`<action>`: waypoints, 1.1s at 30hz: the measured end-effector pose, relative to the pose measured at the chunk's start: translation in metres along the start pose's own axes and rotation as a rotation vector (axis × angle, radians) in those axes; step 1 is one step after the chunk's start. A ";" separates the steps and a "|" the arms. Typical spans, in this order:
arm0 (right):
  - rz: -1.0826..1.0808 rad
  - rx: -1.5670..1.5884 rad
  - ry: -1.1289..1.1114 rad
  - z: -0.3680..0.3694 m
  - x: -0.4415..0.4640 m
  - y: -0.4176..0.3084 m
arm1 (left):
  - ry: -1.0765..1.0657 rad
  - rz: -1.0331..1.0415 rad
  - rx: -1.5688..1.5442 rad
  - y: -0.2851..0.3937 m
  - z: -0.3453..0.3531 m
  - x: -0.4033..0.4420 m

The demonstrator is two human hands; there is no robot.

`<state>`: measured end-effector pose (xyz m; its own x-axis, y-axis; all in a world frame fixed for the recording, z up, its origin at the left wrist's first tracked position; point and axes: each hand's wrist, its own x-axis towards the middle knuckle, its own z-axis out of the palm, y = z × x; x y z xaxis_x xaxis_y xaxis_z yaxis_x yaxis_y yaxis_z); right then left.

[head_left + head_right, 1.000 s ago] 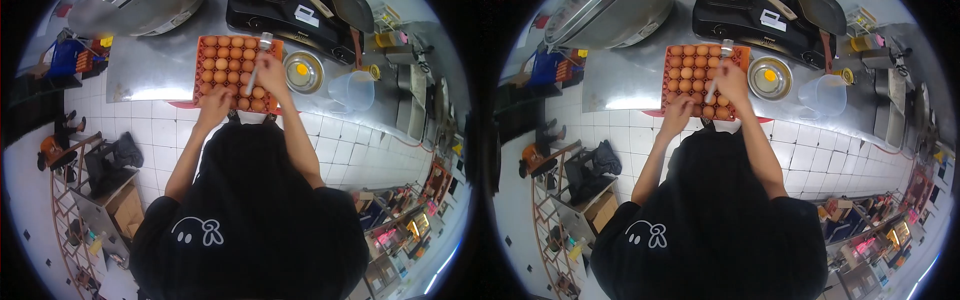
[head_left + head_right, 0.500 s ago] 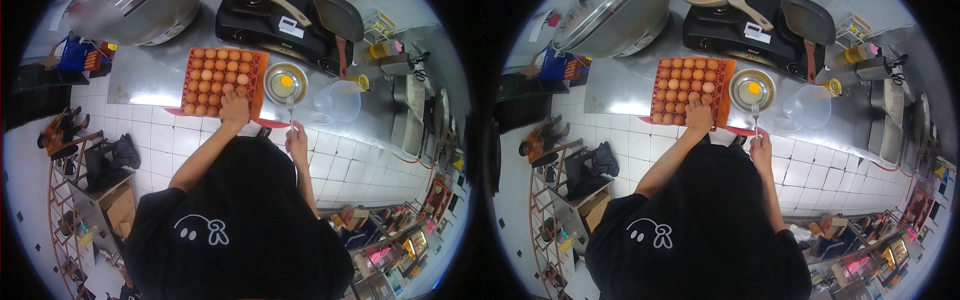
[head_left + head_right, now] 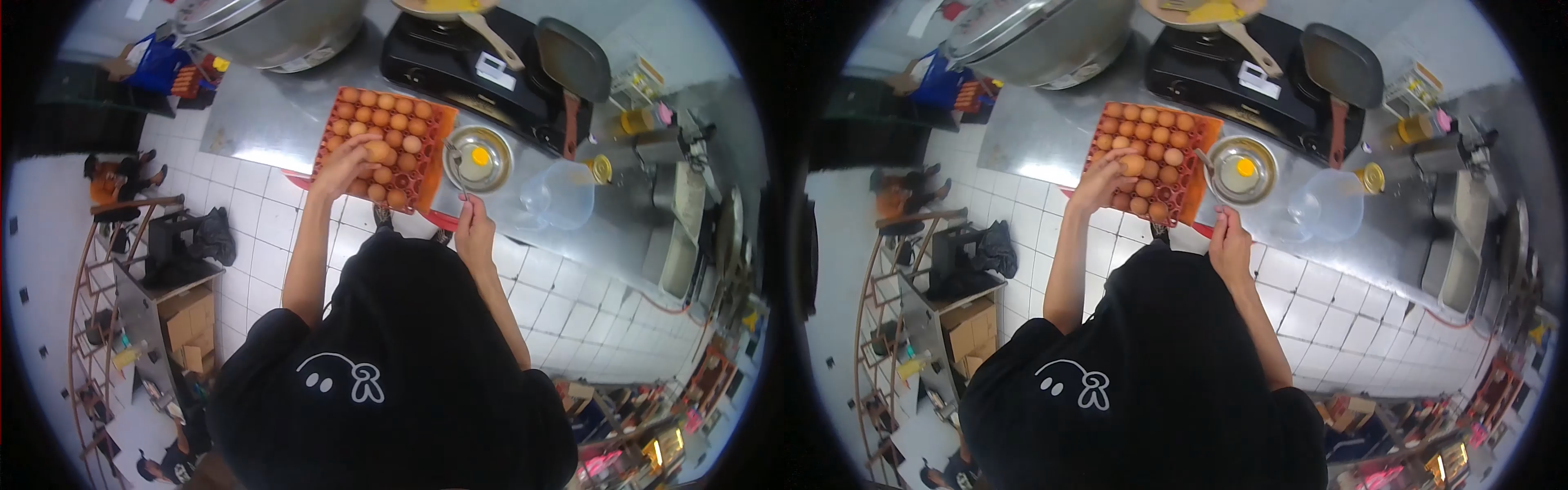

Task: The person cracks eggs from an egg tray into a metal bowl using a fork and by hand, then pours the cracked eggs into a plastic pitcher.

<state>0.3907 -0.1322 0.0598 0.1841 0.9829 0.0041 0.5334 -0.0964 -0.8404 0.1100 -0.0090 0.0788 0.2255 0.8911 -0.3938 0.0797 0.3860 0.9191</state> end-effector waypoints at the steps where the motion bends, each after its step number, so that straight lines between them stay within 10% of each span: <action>1: -0.038 0.048 -0.079 0.005 0.004 -0.019 | -0.048 0.024 -0.327 -0.011 -0.009 0.005; 8: -0.380 0.104 -0.199 0.082 0.028 -0.042 | -0.181 0.132 -0.899 -0.022 -0.016 0.021; 33: -0.106 -0.136 -0.130 0.151 0.040 -0.055 | -0.242 -0.095 -0.918 -0.043 -0.046 0.070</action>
<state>0.2444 -0.0635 0.0240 0.0179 0.9998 0.0114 0.6521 -0.0030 -0.7582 0.0780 0.0476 0.0112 0.4599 0.8127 -0.3577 -0.6620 0.5823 0.4719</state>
